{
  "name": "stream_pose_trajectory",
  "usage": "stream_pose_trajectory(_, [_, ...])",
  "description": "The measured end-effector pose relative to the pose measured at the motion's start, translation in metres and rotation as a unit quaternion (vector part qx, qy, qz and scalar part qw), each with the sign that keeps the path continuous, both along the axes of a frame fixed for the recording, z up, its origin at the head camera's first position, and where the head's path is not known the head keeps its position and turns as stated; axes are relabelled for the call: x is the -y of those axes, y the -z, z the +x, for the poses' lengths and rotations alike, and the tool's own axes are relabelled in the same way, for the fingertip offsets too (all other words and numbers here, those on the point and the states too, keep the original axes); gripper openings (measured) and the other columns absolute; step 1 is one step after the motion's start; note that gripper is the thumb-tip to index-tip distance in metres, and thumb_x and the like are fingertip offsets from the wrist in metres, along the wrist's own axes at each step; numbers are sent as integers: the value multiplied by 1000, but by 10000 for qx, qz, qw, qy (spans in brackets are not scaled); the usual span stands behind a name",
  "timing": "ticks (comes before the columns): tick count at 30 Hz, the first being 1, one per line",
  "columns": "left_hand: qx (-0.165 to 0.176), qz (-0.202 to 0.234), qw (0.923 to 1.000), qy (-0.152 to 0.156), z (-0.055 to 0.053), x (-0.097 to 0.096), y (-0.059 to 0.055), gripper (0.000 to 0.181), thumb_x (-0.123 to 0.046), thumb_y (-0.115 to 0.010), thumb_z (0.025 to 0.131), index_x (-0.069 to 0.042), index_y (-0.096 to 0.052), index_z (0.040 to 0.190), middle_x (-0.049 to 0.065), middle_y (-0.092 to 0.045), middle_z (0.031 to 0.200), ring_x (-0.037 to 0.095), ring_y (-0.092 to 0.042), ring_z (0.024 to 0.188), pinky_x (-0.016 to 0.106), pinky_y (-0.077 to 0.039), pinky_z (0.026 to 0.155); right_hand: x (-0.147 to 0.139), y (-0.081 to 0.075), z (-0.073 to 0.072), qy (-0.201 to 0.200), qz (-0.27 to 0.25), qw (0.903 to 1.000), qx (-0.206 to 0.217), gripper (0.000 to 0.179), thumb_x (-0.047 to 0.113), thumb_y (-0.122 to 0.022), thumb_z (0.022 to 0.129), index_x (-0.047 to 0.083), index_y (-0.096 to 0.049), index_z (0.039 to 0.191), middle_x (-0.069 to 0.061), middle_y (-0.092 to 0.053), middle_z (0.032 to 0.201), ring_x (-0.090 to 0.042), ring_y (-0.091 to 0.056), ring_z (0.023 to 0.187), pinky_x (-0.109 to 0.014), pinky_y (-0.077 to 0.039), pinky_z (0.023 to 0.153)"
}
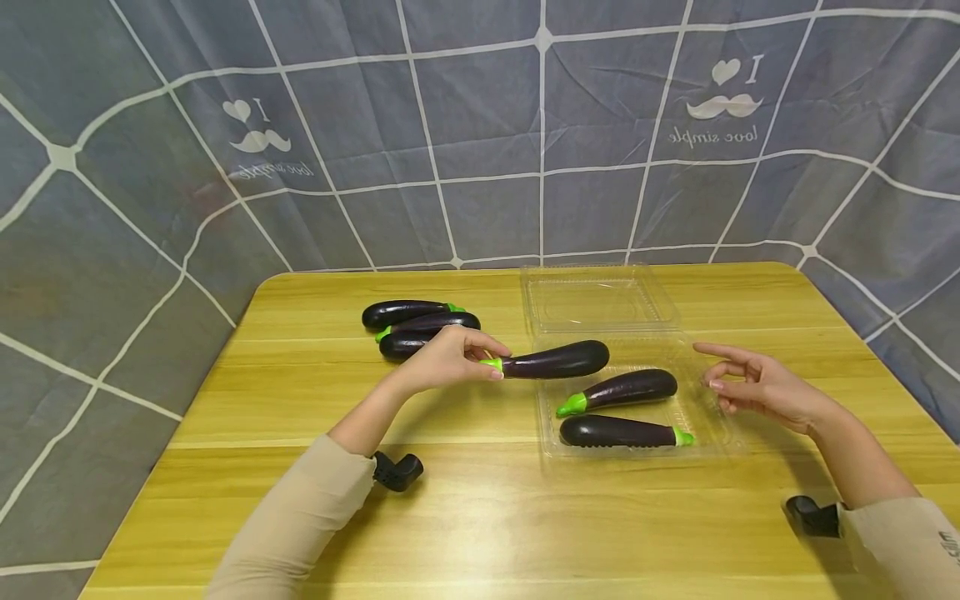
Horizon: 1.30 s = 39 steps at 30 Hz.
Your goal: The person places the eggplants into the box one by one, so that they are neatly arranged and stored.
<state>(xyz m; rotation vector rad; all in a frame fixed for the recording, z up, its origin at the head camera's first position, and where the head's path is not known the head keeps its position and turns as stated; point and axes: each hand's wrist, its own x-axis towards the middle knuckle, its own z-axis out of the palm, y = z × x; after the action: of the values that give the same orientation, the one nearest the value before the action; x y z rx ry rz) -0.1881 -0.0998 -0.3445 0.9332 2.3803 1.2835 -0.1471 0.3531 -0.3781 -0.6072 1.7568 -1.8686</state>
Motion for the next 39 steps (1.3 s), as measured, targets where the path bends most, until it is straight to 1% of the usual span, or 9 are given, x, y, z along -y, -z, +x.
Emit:
stream_pose_trajectory(4, [-66,-27,10000,38,-2,-7,-2,29,-15,-73,82,-5,-70,108,5,-67,108,16,-61,97,27,-50,83,0,2,1,87,106,9999,-14,54,-9,-40,95,17,-38,142,-6,-59,102,-11,-59,72,-24,-52,63])
stream_pose_trajectory(12, [-158,-256,9995,67,-2,-20,-5,27,-16,-73,81,-6,-71,107,5,-67,108,13,-59,90,24,-50,76,0,3,2,92,153,9998,-12,54,-8,-42,95,15,-35,144,-6,-59,102,-10,-59,72,-24,-52,62])
stream_pose_trajectory(15, [-203,-292,9993,83,-2,-24,-5,27,-16,-73,81,-7,-71,107,5,-67,108,13,-59,89,23,-50,75,0,3,2,115,186,9998,-6,54,-8,-42,95,15,-34,144,-5,-59,102,-10,-59,72,-23,-52,63])
stream_pose_trajectory(19, [-224,-300,9992,110,-3,-28,-5,27,-16,-73,82,-7,-71,107,5,-67,108,13,-60,90,22,-50,77,0,3,3,147,194,9997,-17,54,-9,-42,95,15,-35,143,-5,-59,102,-10,-59,73,-23,-52,62])
stream_pose_trajectory(24, [-195,-195,9994,202,-4,-33,-4,27,-13,-72,82,-3,-70,107,7,-67,108,14,-61,91,22,-50,80,1,2,3,105,81,9999,-14,54,-10,-41,95,17,-37,142,-5,-60,102,-11,-60,73,-23,-53,63])
stream_pose_trajectory(28, [-226,-220,9993,190,-5,-37,-2,27,-13,-72,82,-4,-70,108,7,-67,108,15,-61,92,21,-50,80,2,1,2,19,-65,10000,-4,55,-11,-39,95,17,-38,142,-7,-60,102,-12,-59,73,-25,-53,63])
stream_pose_trajectory(32, [-260,-247,9992,170,-5,-42,-2,27,-13,-72,82,-5,-70,108,6,-67,108,15,-61,94,21,-50,80,1,1,2,7,-73,10000,6,56,-12,-38,94,17,-38,142,-7,-60,102,-12,-59,73,-25,-53,63])
stream_pose_trajectory(39, [-347,-246,9989,217,-5,-51,-1,29,-13,-74,81,-3,-70,107,8,-68,107,15,-62,94,20,-49,80,0,2,2,40,-86,9999,56,56,-12,-39,94,17,-38,142,-7,-60,102,-12,-60,73,-24,-53,63])
